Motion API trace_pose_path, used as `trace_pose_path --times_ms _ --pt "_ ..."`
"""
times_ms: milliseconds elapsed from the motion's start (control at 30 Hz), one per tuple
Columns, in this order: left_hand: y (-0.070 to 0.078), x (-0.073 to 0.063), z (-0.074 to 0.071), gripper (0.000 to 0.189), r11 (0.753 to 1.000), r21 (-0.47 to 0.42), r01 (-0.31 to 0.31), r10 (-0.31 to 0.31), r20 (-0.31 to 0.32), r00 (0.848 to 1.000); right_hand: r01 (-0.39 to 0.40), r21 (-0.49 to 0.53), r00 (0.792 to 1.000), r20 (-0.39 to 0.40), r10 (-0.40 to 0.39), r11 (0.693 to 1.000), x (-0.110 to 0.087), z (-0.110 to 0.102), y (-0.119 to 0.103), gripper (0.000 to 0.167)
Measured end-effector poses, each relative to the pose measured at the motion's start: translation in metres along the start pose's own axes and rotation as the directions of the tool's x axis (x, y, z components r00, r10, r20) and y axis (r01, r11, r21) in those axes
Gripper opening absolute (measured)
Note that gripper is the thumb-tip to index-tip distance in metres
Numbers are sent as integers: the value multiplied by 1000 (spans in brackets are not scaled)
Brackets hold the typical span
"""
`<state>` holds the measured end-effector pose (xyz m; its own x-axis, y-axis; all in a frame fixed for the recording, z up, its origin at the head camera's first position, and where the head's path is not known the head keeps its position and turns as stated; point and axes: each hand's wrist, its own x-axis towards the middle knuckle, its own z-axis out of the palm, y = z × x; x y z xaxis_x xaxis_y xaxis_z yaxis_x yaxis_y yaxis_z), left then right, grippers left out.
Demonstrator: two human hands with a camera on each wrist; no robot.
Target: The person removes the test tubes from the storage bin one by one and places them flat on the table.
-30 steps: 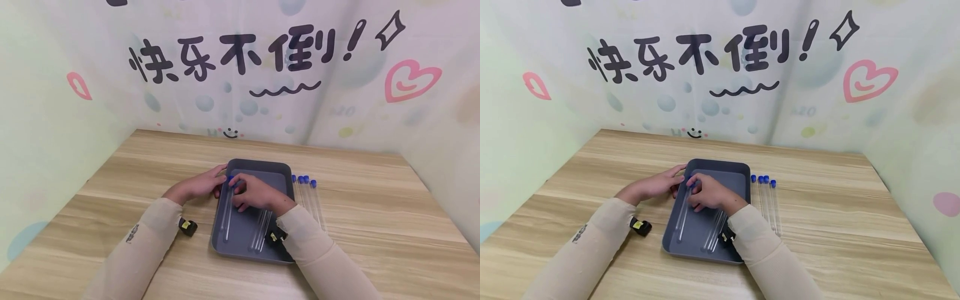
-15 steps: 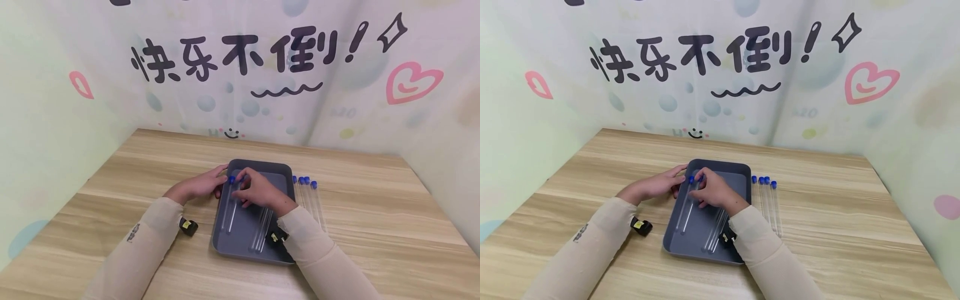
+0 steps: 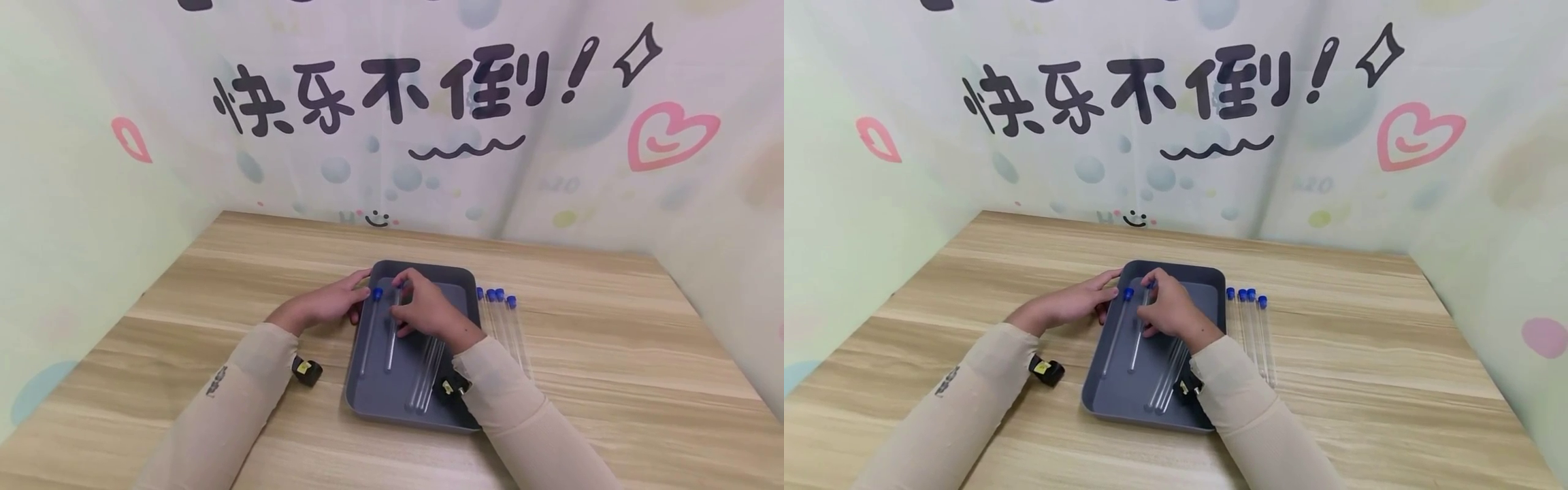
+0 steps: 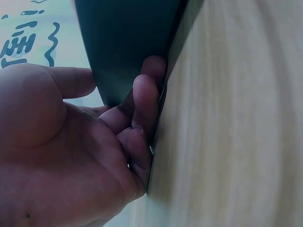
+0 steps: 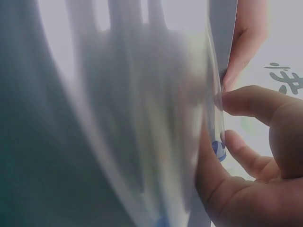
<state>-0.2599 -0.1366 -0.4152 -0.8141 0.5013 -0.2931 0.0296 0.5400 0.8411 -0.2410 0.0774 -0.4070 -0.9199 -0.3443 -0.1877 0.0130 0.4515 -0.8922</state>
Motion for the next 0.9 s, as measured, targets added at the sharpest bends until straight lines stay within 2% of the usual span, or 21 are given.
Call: trace_pose_path --times_ms 333,533,767,900 --pt "0 -1 0 55 1000 5 -5 5 -1 1000 17 -20 999 -28 -18 1000 -2 -2 -2 50" --pt "0 -1 -2 55 1000 7 -11 11 2 1000 47 -17 999 -15 -47 999 -4 -2 -9 50" --pt "1 -1 -2 55 1000 12 -29 28 5 1000 56 -30 998 -9 -57 998 -13 -6 -22 49" --pt "0 -1 -1 55 1000 20 -14 14 -1 1000 59 -44 998 -15 -60 997 -20 -10 -27 49"
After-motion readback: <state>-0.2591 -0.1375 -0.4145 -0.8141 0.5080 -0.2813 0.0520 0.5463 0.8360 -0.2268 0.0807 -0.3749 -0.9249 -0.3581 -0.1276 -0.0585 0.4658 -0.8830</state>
